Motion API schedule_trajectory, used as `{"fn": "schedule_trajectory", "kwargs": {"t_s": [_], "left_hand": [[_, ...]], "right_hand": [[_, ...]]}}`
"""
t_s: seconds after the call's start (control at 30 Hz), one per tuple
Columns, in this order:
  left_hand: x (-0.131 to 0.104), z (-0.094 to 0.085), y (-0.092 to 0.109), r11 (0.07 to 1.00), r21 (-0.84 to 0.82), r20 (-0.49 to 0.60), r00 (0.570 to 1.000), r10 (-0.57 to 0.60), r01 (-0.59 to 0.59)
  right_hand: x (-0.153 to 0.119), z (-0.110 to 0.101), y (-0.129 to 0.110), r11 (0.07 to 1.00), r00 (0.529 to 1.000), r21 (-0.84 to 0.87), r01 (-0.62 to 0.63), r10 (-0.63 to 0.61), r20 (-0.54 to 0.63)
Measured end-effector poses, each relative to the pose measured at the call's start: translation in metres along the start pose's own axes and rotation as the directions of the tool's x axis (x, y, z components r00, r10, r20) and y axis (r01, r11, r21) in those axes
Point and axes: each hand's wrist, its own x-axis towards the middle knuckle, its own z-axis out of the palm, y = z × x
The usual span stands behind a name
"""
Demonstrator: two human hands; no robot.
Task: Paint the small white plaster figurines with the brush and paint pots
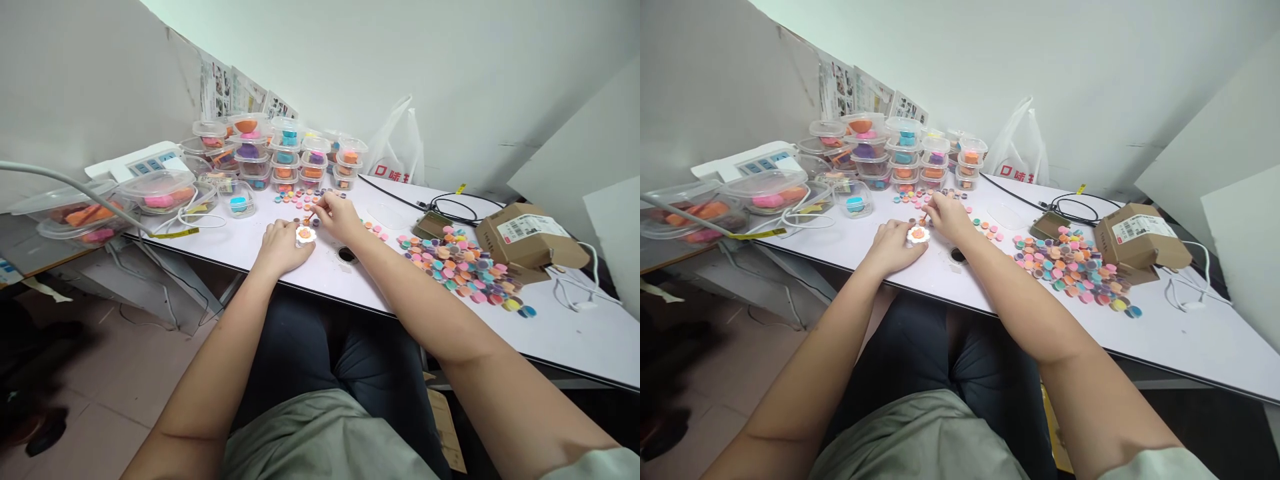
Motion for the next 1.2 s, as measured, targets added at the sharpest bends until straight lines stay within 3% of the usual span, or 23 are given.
{"fn": "schedule_trajectory", "kwargs": {"t_s": [0.3, 0.47, 0.63, 0.77, 1.2], "left_hand": [[0.0, -0.003, -0.005, 0.992, -0.124, -0.046, 0.999, -0.01, 0.004], [-0.001, -0.003, -0.005, 0.988, -0.151, -0.056, 0.998, -0.041, 0.032], [-0.002, -0.002, -0.004, 0.989, -0.129, -0.076, 0.994, -0.079, 0.069], [-0.002, -0.003, -0.002, 0.992, -0.109, -0.077, 0.994, -0.075, 0.067], [-0.002, -0.001, -0.004, 0.991, -0.118, -0.082, 0.994, -0.074, 0.064]], "right_hand": [[0.002, 0.005, 0.003, 0.999, 0.999, -0.018, -0.036, 0.036, 0.004], [-0.002, -0.003, -0.005, 0.999, 0.998, 0.016, -0.031, 0.032, -0.046], [-0.008, -0.018, -0.017, 0.974, 0.984, 0.228, 0.0, 0.04, -0.172], [-0.01, -0.017, -0.021, 0.946, 0.991, 0.323, 0.0, 0.043, -0.126], [-0.013, -0.016, -0.018, 0.991, 0.992, 0.058, 0.124, -0.125, 0.023]]}}
